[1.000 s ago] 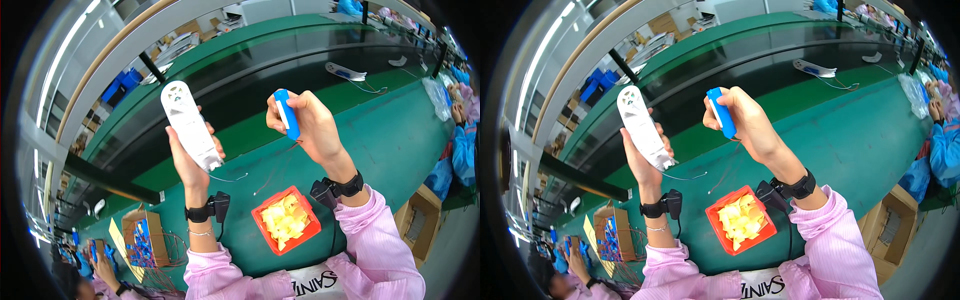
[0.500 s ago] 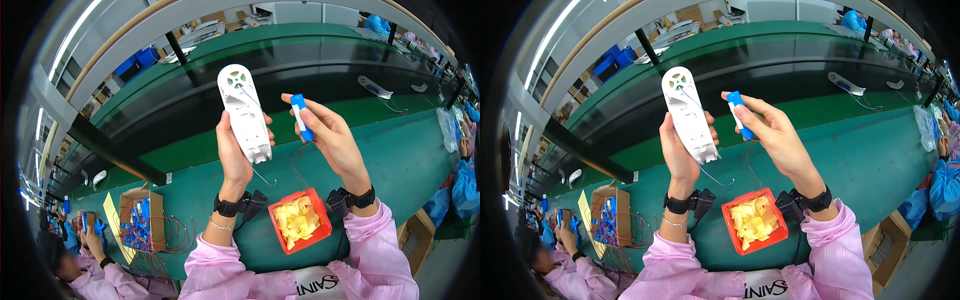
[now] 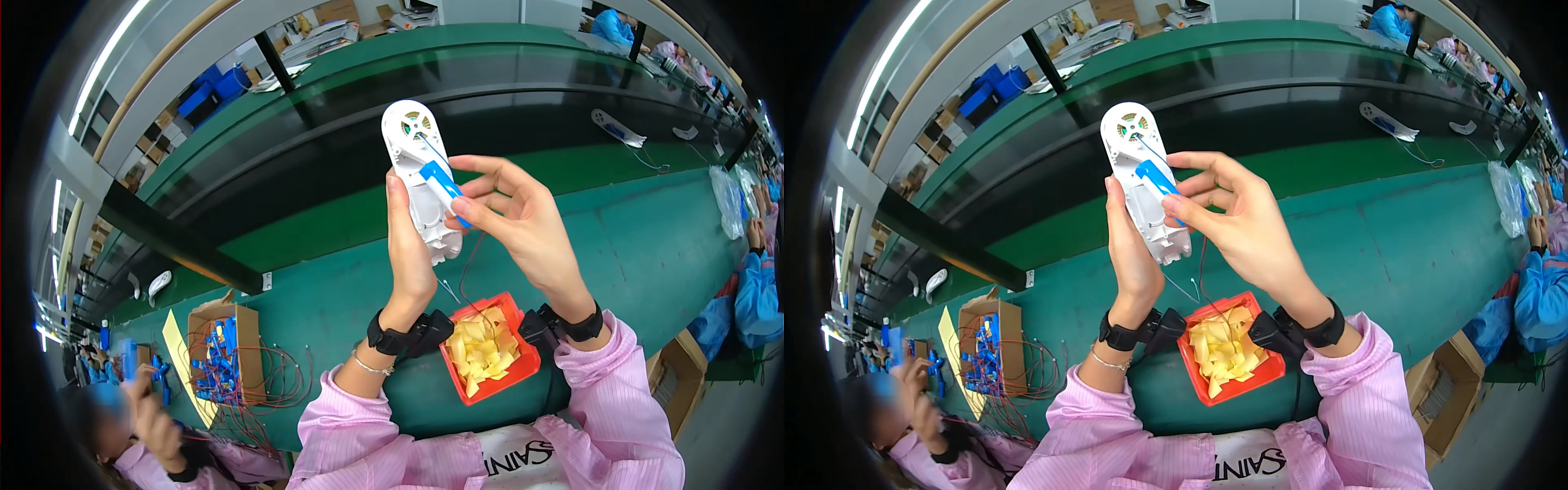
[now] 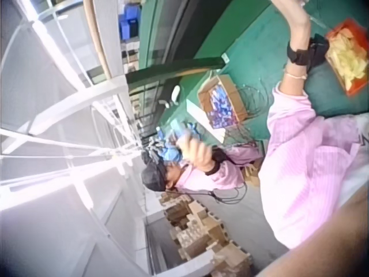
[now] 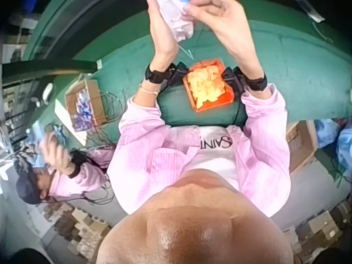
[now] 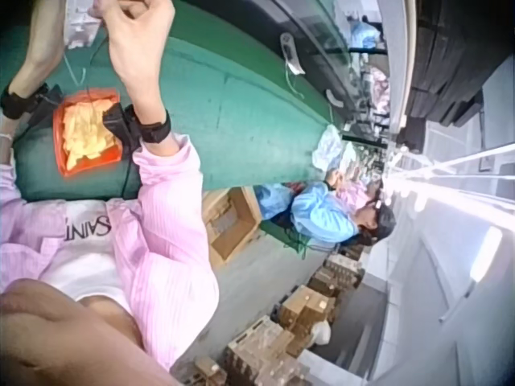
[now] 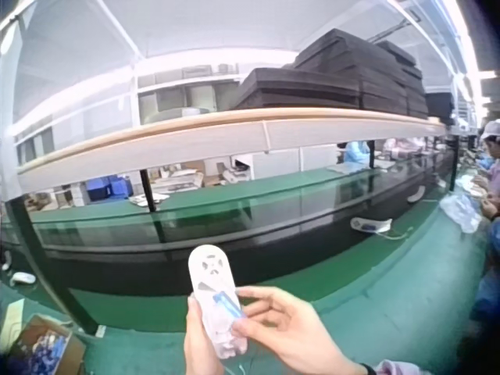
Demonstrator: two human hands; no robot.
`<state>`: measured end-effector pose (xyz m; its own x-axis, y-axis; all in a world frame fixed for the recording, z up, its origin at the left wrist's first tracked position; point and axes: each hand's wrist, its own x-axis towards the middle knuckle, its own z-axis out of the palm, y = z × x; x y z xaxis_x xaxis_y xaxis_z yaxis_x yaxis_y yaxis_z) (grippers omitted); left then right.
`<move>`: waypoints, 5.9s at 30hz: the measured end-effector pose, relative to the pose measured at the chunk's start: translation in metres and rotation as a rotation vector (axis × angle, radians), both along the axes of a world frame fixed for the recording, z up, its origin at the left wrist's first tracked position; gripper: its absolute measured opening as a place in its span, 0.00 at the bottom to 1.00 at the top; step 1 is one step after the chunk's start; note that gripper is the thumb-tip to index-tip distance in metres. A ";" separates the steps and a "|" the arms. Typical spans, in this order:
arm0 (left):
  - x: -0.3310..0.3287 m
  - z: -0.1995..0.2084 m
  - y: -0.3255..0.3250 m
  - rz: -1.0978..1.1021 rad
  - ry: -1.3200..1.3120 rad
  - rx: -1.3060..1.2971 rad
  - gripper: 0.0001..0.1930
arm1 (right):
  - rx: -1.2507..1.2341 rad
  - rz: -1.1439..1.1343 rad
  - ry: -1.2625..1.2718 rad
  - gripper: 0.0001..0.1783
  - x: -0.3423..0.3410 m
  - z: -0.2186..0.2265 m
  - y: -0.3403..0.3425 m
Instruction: The person is assembling an electronic device by applying adhesive stickers to a blue cylindrical component and placing it inside a white plastic housing.
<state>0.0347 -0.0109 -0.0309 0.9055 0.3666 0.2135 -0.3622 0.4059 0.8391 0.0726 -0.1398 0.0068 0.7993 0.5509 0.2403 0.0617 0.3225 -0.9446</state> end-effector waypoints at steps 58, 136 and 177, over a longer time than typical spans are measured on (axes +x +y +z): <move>0.062 -0.109 0.141 0.478 0.200 -0.150 0.17 | 0.305 -0.370 -0.208 0.34 0.054 0.016 -0.054; -0.022 0.040 0.011 0.378 -0.080 0.643 0.06 | -0.152 -0.093 -0.490 0.23 0.008 -0.008 -0.006; -0.041 0.038 0.040 -0.718 0.155 1.379 0.11 | 0.282 -0.030 0.002 0.24 0.060 0.013 -0.068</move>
<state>-0.0064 0.0295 0.0068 0.8428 -0.5288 -0.1002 -0.3155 -0.6363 0.7039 0.1331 -0.2080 0.0201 0.8147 0.4390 0.3787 0.0729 0.5705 -0.8181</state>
